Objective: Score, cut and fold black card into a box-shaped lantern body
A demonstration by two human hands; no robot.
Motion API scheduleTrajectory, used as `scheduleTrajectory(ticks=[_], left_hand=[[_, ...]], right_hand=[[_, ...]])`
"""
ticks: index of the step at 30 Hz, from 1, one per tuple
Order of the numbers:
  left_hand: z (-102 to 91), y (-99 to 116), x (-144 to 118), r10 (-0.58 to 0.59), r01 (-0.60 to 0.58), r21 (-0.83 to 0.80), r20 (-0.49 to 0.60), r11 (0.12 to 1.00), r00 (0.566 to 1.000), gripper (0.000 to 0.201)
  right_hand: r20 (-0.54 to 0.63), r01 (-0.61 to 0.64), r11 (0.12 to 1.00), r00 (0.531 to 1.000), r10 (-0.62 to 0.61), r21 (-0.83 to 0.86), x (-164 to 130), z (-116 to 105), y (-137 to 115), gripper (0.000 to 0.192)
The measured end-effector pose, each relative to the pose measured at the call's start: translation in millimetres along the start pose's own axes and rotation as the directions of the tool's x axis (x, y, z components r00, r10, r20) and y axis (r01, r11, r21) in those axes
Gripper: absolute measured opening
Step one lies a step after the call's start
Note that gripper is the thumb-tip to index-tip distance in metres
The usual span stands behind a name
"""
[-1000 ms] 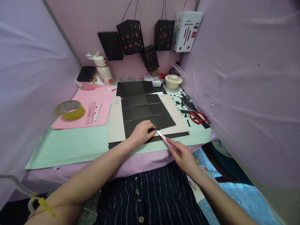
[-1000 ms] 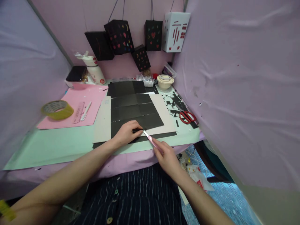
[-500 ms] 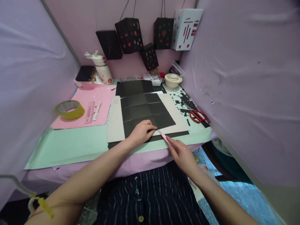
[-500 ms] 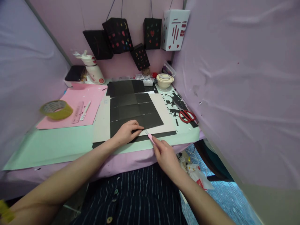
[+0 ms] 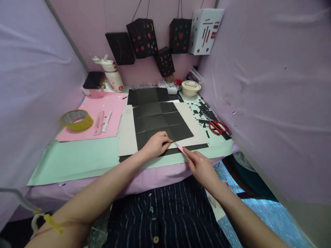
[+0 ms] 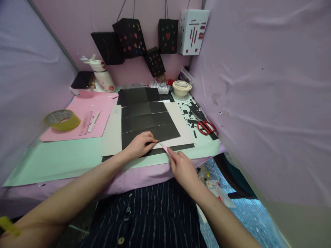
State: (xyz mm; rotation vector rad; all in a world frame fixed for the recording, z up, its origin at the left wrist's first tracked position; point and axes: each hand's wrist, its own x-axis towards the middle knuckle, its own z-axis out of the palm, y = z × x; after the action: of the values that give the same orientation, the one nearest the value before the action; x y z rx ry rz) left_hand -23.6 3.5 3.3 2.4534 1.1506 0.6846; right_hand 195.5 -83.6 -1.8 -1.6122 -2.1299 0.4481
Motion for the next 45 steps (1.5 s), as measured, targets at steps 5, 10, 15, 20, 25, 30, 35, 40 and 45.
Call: scheduleTrajectory(ticks=[5,10,15,20,25,30,35,40,45], left_hand=[[-0.8,0,0,0.006,-0.006,-0.004,0.012,1.0,1.0,0.02],[-1.5,0,1,-0.004,0.004,-0.02,0.02,1.0,1.0,0.019],[-3.6,1,0,-0.01,0.011,-0.071,0.009,0.997,1.0,0.017],[-5.2,1,-3,-0.122,0.093,-0.233,-0.112,0.968,0.986,0.016],[-5.4,1,-3,-0.229,0.167,-0.385,-0.12,0.908,0.966,0.013],[-7.1,1,-3,-0.266,0.177,-0.498,-0.113,0.849,0.957,0.017],[-6.9,1,-5,-0.261,0.164,-0.554,-0.102,0.816,0.96,0.016],[-2.8,-1,-4,-0.272,0.18,-0.547,-0.092,0.818,0.958,0.032],[-3.4,-2,-5,-0.252,0.194,-0.478,-0.061,0.857,0.966,0.021]], right_hand=[[0.004,0.025,0.997,1.0,-0.025,-0.079,2,0,1,0.043],[-0.093,-0.037,0.989,0.995,0.024,-0.146,-1,-14,18,0.044],[-0.257,0.002,1.0,0.966,0.002,0.016,-12,-33,31,0.043],[-0.229,-0.105,0.949,0.957,0.178,0.299,-2,-26,28,0.041],[-0.187,-0.147,0.868,0.947,0.263,0.475,27,-21,15,0.027],[-0.122,-0.051,0.87,0.984,0.127,0.49,64,-6,-10,0.018],[-0.026,-0.005,0.86,0.999,0.021,0.511,84,10,-23,0.011],[-0.214,-0.047,0.907,0.966,0.149,0.418,103,-19,5,0.015],[-0.535,-0.163,0.944,0.79,0.3,0.289,139,-55,71,0.017]])
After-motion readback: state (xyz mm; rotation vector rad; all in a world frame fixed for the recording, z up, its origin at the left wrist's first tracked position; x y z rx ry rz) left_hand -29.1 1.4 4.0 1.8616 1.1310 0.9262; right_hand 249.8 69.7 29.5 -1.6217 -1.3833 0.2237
